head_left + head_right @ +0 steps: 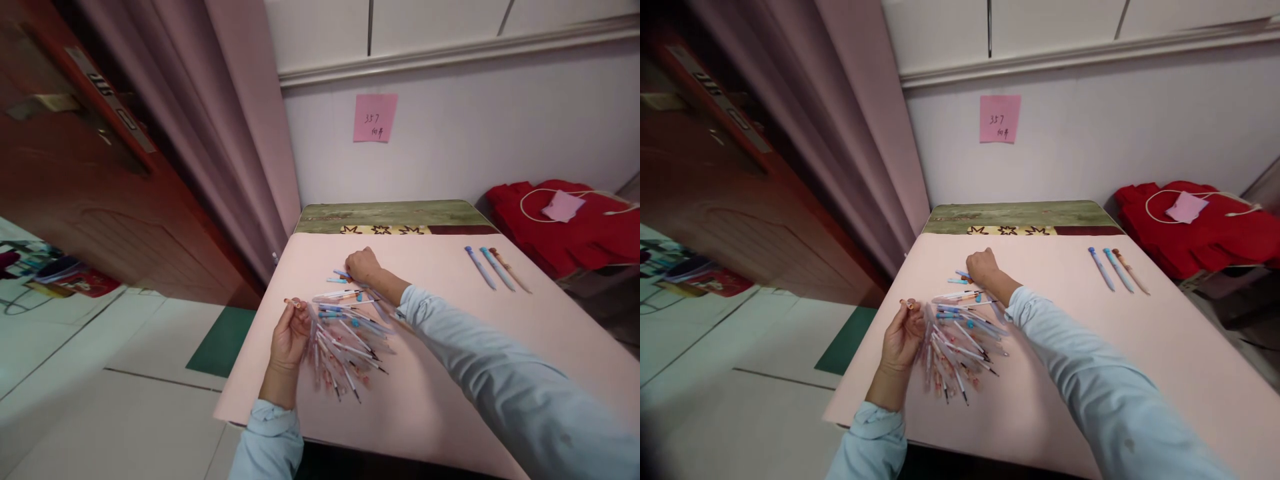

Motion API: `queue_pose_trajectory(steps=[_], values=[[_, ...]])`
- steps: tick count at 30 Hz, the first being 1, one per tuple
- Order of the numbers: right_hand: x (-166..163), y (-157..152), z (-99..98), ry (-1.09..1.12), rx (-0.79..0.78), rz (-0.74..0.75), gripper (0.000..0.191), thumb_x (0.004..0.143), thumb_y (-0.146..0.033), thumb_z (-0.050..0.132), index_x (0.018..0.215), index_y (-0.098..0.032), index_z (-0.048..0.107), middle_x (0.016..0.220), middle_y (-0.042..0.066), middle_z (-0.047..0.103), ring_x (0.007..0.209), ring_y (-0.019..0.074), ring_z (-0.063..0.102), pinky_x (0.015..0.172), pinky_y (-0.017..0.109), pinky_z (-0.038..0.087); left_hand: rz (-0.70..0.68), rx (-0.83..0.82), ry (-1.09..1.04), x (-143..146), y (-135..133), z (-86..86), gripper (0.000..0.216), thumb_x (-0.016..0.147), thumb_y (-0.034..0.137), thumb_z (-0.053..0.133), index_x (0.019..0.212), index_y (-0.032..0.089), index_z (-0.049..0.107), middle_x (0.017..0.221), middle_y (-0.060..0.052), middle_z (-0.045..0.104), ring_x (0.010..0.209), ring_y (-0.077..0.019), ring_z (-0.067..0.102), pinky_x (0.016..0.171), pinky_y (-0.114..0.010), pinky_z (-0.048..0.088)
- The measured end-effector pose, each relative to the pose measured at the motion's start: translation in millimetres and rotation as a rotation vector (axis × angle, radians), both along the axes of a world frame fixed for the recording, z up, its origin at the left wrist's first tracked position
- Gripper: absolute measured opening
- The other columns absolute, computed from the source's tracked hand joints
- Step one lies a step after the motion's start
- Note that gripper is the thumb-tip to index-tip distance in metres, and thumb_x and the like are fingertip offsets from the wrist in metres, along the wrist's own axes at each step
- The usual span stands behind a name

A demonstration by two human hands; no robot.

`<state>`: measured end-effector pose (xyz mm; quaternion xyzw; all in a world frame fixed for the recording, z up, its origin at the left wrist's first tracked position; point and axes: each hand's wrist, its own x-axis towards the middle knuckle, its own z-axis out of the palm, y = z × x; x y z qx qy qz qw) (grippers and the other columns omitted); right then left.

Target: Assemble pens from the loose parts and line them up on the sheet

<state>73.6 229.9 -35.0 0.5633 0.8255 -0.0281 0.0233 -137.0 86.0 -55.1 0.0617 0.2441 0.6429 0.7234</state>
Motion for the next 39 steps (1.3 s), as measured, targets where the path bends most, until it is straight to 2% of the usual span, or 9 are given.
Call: queue_pose_trajectory(steps=[6, 10, 13, 16, 18, 22, 27, 33, 39], values=[[2, -4, 1.6, 0.012, 0.028, 0.069, 0.029, 0.086, -0.030, 0.061, 0.102, -0.008, 0.069, 0.106, 0.022, 0.070, 0.100, 0.0290, 0.065, 0.091, 0.039, 0.033, 0.014, 0.018, 0.032, 0, 0, -1.2, 0.018, 0.096, 0.013, 0.044, 0.088, 0.012, 0.060, 0.078, -0.003, 0.061, 0.057, -0.0052, 0.056, 0.055, -0.015, 0.052], [19, -21, 18.0, 0.098, 0.126, -0.001, 0.026, 0.094, -0.020, 0.044, 0.109, -0.010, 0.062, 0.111, 0.019, 0.068, 0.102, 0.0257, 0.063, 0.087, 0.035, 0.036, 0.071, 0.012, 0.075, -4, 1, 1.6, 0.023, 0.097, 0.013, 0.041, 0.085, 0.013, 0.060, 0.076, -0.002, 0.063, 0.056, -0.0058, 0.058, 0.055, -0.016, 0.054], [42, -56, 26.4, 0.228, 0.185, -0.107, 0.031, 0.099, -0.021, 0.030, 0.110, -0.014, 0.058, 0.101, 0.012, 0.070, 0.088, 0.0202, 0.064, 0.074, 0.029, 0.040, 0.146, -0.006, 0.086, -2, 0, 13.9, 0.025, 0.098, 0.012, 0.040, 0.083, 0.013, 0.060, 0.075, -0.002, 0.066, 0.054, -0.0051, 0.059, 0.054, -0.015, 0.054], [63, -108, 25.5, 0.801, 0.160, -0.211, 0.019, 0.093, -0.030, 0.044, 0.090, -0.019, 0.060, 0.074, 0.001, 0.065, 0.066, 0.0155, 0.058, 0.062, 0.025, 0.041, 0.179, -0.066, 0.116, 17, -10, 33.8, 0.025, 0.098, 0.012, 0.041, 0.084, 0.012, 0.062, 0.077, -0.005, 0.071, 0.053, -0.0055, 0.061, 0.054, -0.015, 0.055], [72, -146, 22.8, 1.087, 0.082, -0.257, 0.021, 0.090, -0.038, 0.050, 0.086, -0.020, 0.059, 0.068, -0.001, 0.061, 0.060, 0.0143, 0.055, 0.056, 0.024, 0.042, 0.144, -0.126, 0.148, 39, -23, 46.2, 0.021, 0.096, 0.011, 0.046, 0.084, 0.012, 0.063, 0.080, -0.007, 0.074, 0.055, -0.0072, 0.064, 0.056, -0.017, 0.057], [71, -205, 25.9, 1.407, -0.025, -0.344, 0.024, 0.085, -0.042, 0.060, 0.085, -0.019, 0.062, 0.070, 0.001, 0.063, 0.062, 0.0148, 0.058, 0.058, 0.025, 0.047, 0.017, -0.224, 0.132, 92, -56, 56.2, 0.009, 0.090, 0.011, 0.058, 0.085, 0.012, 0.065, 0.084, -0.009, 0.075, 0.065, -0.0117, 0.070, 0.066, -0.022, 0.060], [59, -236, 46.1, 1.370, 0.035, -0.303, 0.022, 0.082, -0.039, 0.067, 0.088, -0.019, 0.069, 0.077, 0.003, 0.068, 0.067, 0.0155, 0.061, 0.063, 0.027, 0.051, -0.122, -0.279, 0.120, 127, -82, 51.5, 0.005, 0.087, 0.015, 0.064, 0.085, 0.010, 0.067, 0.086, -0.011, 0.075, 0.072, -0.0154, 0.072, 0.070, -0.026, 0.060], [53, -245, 55.4, 1.257, 0.148, -0.266, 0.020, 0.082, -0.034, 0.067, 0.097, -0.022, 0.062, 0.081, 0.003, 0.070, 0.068, 0.0157, 0.066, 0.064, 0.027, 0.055, -0.138, -0.238, 0.130, 130, -92, 54.9, 0.005, 0.083, 0.016, 0.069, 0.083, 0.012, 0.068, 0.079, -0.007, 0.074, 0.069, -0.0140, 0.071, 0.070, -0.025, 0.058], [50, -253, 53.4, 0.936, 0.352, -0.171, 0.007, 0.090, -0.027, 0.055, 0.095, -0.024, 0.058, 0.087, 0.003, 0.072, 0.076, 0.0170, 0.069, 0.071, 0.028, 0.054, -0.155, -0.199, 0.170, 131, -101, 57.5, 0.009, 0.078, 0.019, 0.073, 0.082, 0.013, 0.068, 0.078, -0.005, 0.074, 0.069, -0.0129, 0.070, 0.069, -0.023, 0.055]])
